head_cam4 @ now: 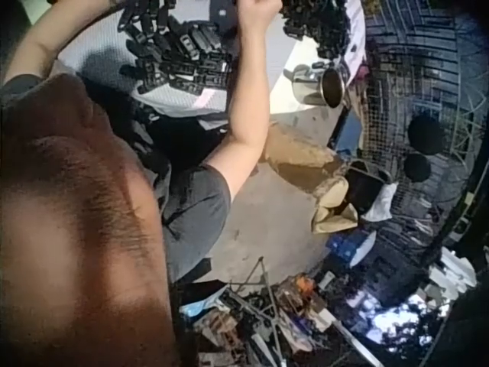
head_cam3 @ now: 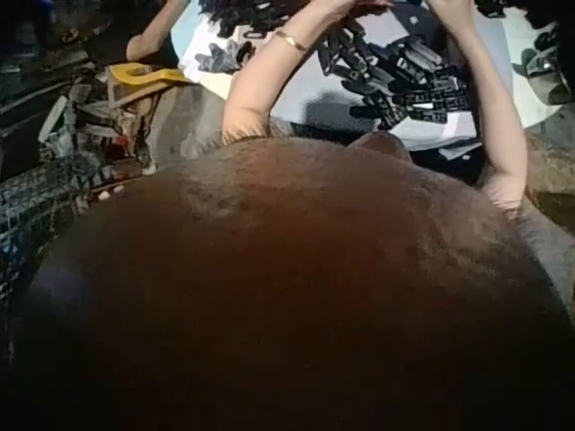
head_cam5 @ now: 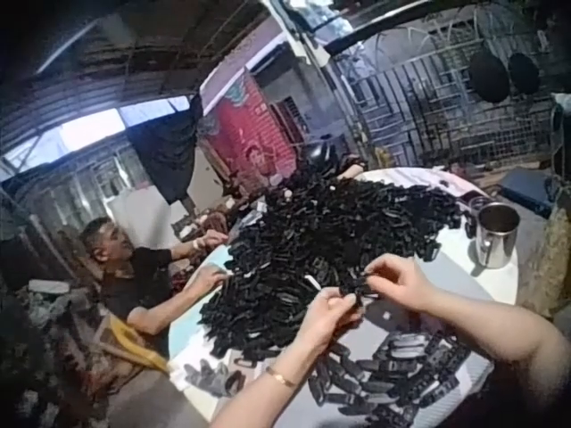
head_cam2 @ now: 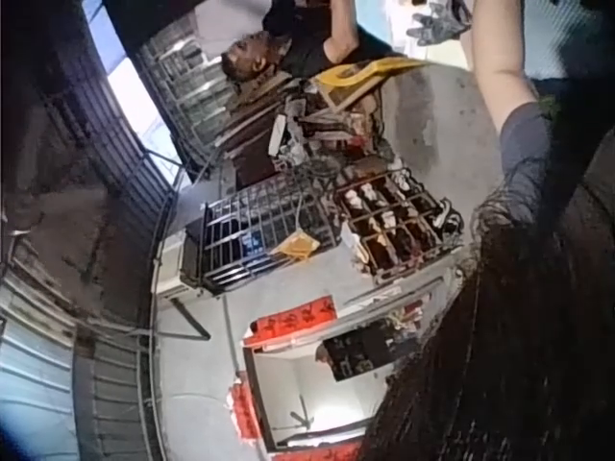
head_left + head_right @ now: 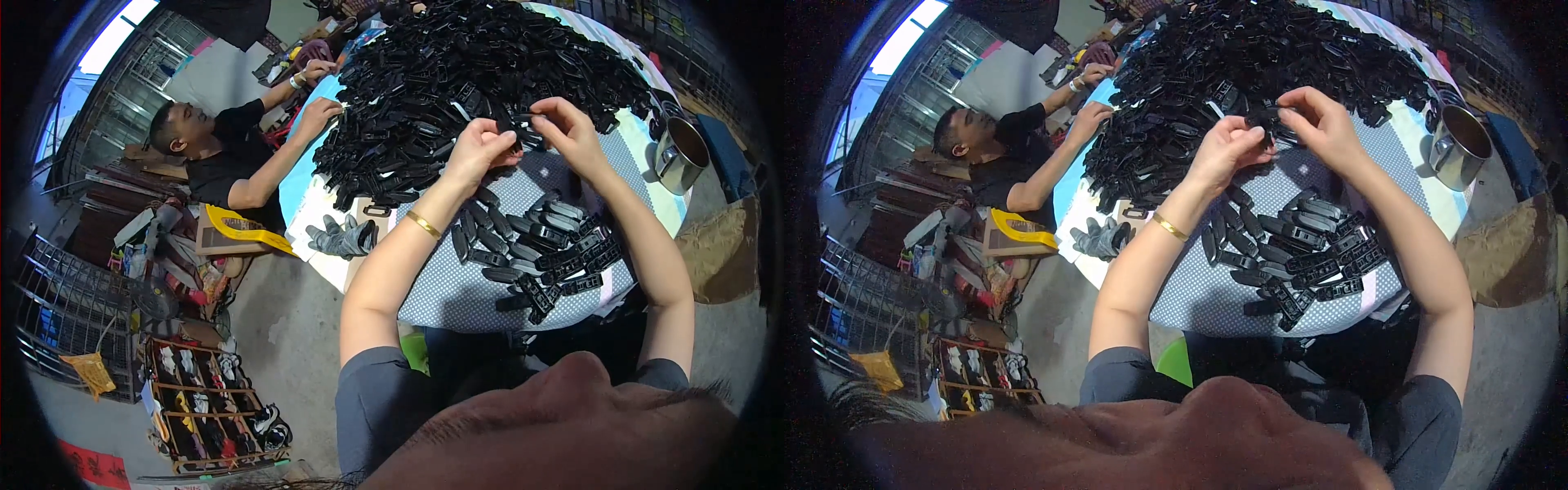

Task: Inspecting and sorting a large pile of black plastic components on a workbench.

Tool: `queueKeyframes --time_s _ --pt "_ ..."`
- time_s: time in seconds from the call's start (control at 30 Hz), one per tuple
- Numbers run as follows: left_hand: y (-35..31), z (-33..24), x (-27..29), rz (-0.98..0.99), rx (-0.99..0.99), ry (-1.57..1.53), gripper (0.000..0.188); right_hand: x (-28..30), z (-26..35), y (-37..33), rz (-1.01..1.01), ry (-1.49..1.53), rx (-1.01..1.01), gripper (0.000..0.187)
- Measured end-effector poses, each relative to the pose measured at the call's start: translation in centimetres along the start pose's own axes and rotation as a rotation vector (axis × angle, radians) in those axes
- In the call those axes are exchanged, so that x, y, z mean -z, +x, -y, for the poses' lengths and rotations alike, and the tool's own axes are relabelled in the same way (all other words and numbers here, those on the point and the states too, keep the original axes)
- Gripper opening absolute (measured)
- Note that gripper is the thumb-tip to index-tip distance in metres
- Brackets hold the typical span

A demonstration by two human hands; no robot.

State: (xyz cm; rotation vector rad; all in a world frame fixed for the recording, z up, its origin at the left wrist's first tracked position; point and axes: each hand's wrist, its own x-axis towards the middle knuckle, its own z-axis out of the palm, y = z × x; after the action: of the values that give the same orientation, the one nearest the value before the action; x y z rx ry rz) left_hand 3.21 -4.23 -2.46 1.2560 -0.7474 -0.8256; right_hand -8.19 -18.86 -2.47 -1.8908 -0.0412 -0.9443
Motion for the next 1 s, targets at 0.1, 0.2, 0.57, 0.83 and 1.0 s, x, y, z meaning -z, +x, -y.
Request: queueKeyframes --time_s 0.1,0.2,0.57,0.83,1.0 --pt "-0.4 0.0 -0.5 -0.022 -0.142 -0.001 0.025 -1.1 0.3 -0.5 0.034 0.261 -0.176 0.021" --pt "-0.5 -0.1 -0.4 -0.008 -0.157 0.018 0.03 -1.2 -0.1 -0.7 0.086 -0.179 0.008 0.028" --pt "-0.6 0.0 -0.5 -0.18 -0.328 0.194 0.03 -1.5 0.1 -0.9 0.059 -0.201 0.011 0.029" --pt "-0.6 -0.5 -0.4 -0.144 -0.301 0.169 0.03 -1.3 0.0 -0.6 0.03 -0.233 0.179 0.023" --pt "-0.4 0.0 -0.3 -0.112 -0.328 0.199 0.03 -1.2 0.5 -0.6 0.045 -0.24 0.18 0.021"
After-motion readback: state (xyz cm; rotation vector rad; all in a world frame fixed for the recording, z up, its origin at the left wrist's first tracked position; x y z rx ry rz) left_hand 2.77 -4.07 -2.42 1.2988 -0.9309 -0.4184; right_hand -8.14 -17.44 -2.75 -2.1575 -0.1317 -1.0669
